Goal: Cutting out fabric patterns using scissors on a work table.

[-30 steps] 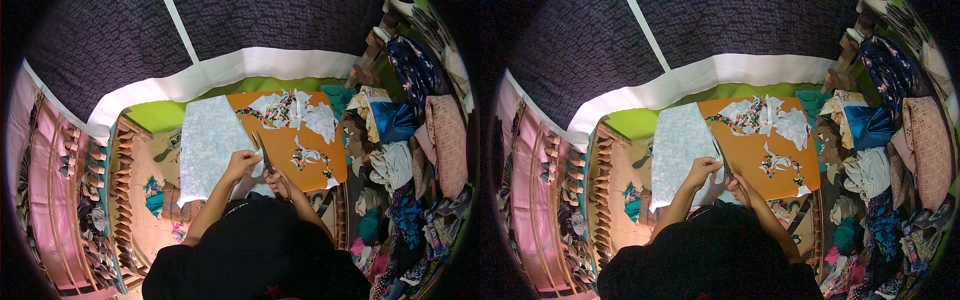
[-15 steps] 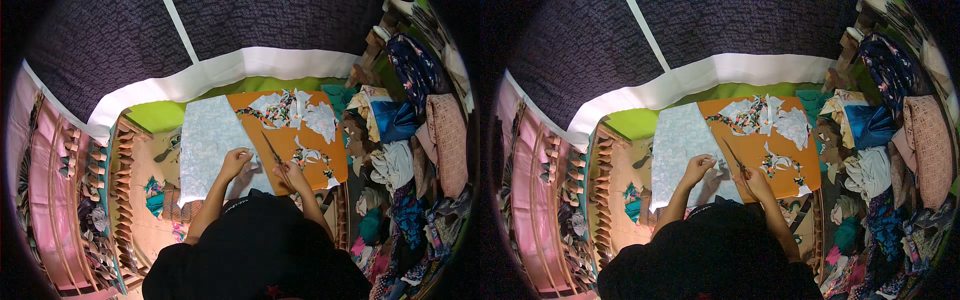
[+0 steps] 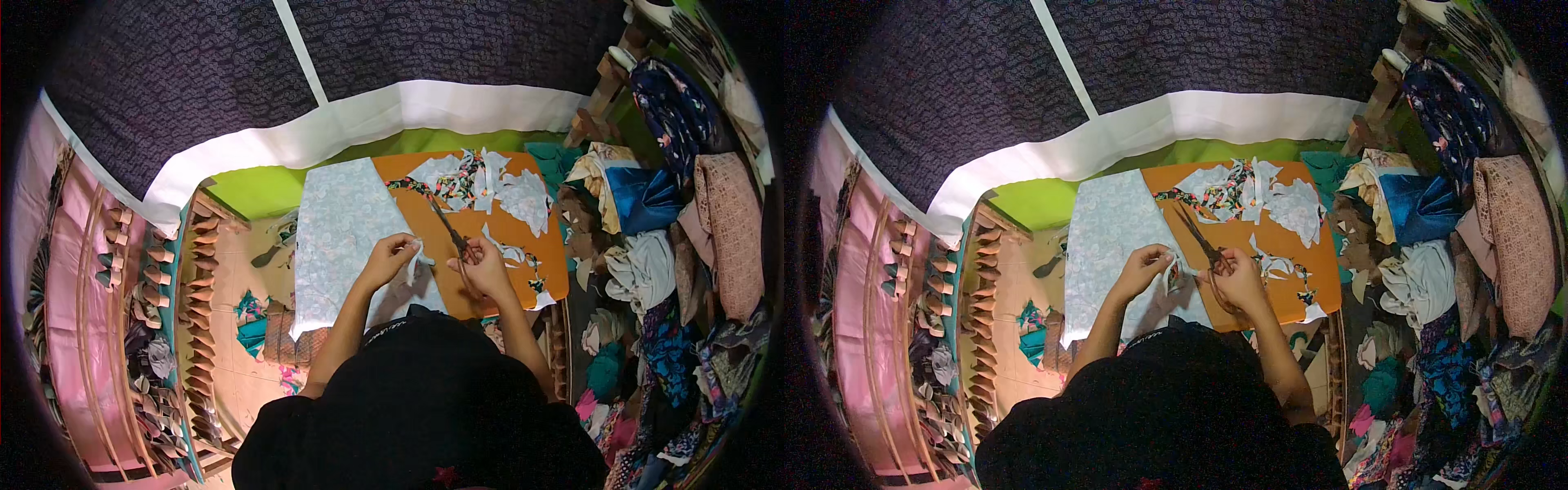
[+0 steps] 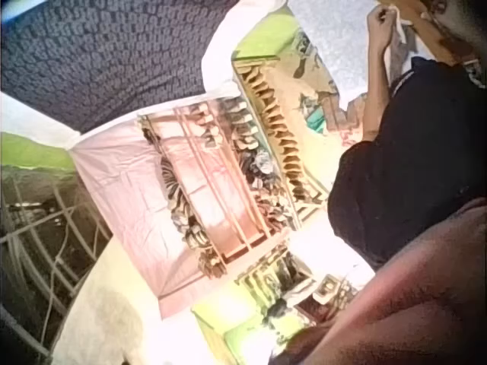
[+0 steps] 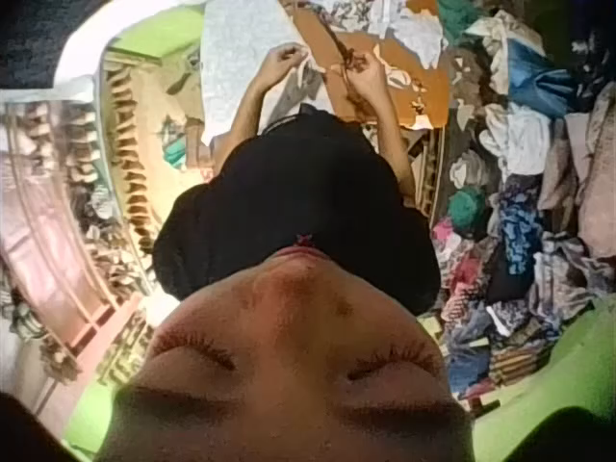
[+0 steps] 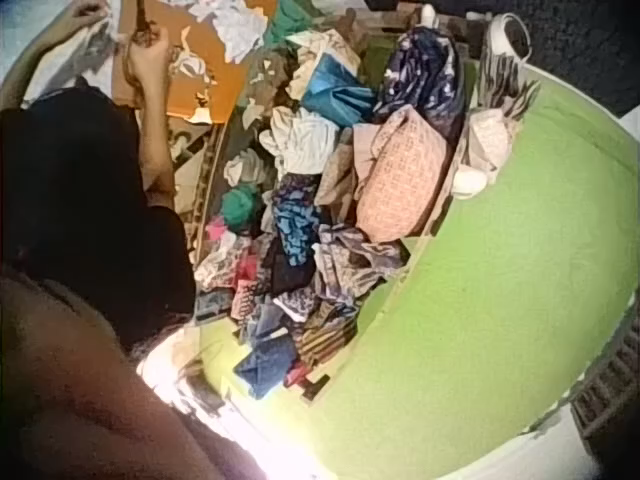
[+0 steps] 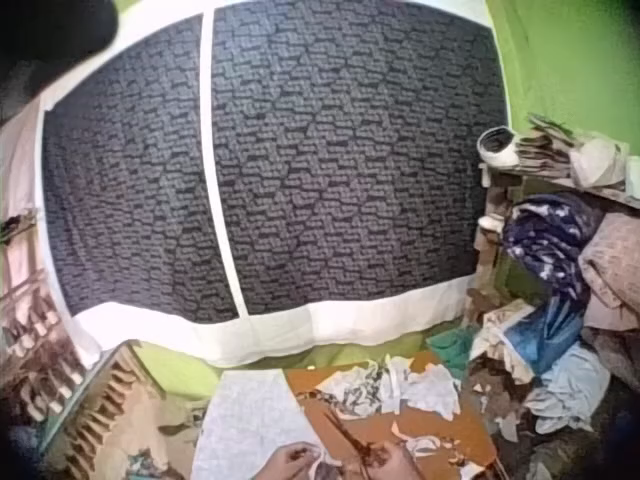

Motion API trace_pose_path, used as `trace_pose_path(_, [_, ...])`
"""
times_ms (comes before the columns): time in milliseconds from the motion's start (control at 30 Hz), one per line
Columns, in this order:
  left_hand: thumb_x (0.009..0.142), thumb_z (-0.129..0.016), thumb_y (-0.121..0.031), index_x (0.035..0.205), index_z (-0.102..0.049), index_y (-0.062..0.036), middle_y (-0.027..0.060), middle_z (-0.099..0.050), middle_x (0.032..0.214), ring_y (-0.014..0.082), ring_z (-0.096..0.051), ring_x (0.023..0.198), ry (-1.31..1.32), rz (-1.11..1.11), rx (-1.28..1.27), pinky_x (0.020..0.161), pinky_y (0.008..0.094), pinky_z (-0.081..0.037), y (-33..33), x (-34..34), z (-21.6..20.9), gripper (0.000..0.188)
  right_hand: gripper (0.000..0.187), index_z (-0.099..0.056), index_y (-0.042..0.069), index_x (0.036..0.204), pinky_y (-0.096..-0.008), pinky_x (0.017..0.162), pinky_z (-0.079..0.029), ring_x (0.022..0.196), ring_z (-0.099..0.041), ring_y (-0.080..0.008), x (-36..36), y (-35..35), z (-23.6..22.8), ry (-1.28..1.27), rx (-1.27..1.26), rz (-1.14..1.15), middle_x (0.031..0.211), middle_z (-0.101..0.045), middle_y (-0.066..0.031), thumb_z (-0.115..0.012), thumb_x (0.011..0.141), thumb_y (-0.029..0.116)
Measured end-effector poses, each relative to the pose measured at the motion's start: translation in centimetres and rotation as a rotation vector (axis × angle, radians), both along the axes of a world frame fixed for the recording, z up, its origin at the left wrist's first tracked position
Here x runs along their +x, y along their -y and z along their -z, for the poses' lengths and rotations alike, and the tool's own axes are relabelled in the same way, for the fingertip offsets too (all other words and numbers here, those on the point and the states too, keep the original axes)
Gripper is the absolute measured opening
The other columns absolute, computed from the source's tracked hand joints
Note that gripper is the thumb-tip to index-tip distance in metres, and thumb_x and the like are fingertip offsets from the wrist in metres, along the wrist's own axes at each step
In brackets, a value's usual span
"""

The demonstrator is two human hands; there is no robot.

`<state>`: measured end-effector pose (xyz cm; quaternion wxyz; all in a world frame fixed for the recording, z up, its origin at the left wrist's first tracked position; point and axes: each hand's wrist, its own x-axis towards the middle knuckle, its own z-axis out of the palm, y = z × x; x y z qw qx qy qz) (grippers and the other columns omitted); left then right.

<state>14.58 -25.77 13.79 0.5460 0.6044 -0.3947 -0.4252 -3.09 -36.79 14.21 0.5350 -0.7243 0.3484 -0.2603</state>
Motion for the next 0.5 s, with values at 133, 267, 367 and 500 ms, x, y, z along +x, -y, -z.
trace_pose_path(133, [0.078,-0.056,-0.011,0.086,-0.053,-0.0013,-0.0002,-0.053,0.071,0.0047,-0.046,0.059,-0.051,0.002,-0.017,0.052,0.0184,-0.037,0.0,-0.9,-2.2,0.014,0.039,-0.046,0.0,0.08,-0.0238,0.06,-0.044,0.069,-0.054,-0.0102,1.4,0.4,-2.3,0.005,0.245,-0.131,0.078,-0.057,-0.008,-0.075,0.057,0.011])
trace_pose_path(267, [0.07,-0.063,-0.006,0.098,-0.048,-0.0038,0.0005,-0.054,0.068,0.0043,-0.046,0.058,0.052,0.051,0.079,0.05,0.0183,-0.036,-0.4,-0.5,-2.7,0.032,0.037,-0.046,0.001,0.078,-0.0237,0.059,-0.044,0.068,-0.055,-0.011,2.8,0.1,-4.4,-0.018,0.337,-0.24,0.074,-0.057,-0.0066,-0.075,0.057,0.009])
trace_pose_path(367, [0.065,-0.067,-0.004,0.1,-0.046,-0.0038,0.0005,-0.055,0.069,0.0047,-0.047,0.059,0.076,0.142,0.023,0.052,0.0183,-0.037,-0.4,-0.3,-2.8,0.041,0.035,-0.047,0.0,0.078,-0.0222,0.056,-0.042,0.065,-0.053,-0.0095,3.4,0.6,-3.5,0.022,0.249,-0.27,0.073,-0.057,-0.0061,-0.073,0.058,0.008])
trace_pose_path(500, [0.06,-0.07,-0.002,0.102,-0.045,-0.0044,0.002,-0.056,0.073,0.006,-0.048,0.062,0.074,0.191,0.045,0.055,0.0184,-0.036,-0.7,0.0,-3.4,0.049,0.033,-0.047,0.0,0.078,-0.0207,0.052,-0.038,0.061,-0.048,-0.0073,3.4,0.9,-2.8,-0.094,0.301,-0.427,0.071,-0.055,-0.0038,-0.072,0.058,0.004])
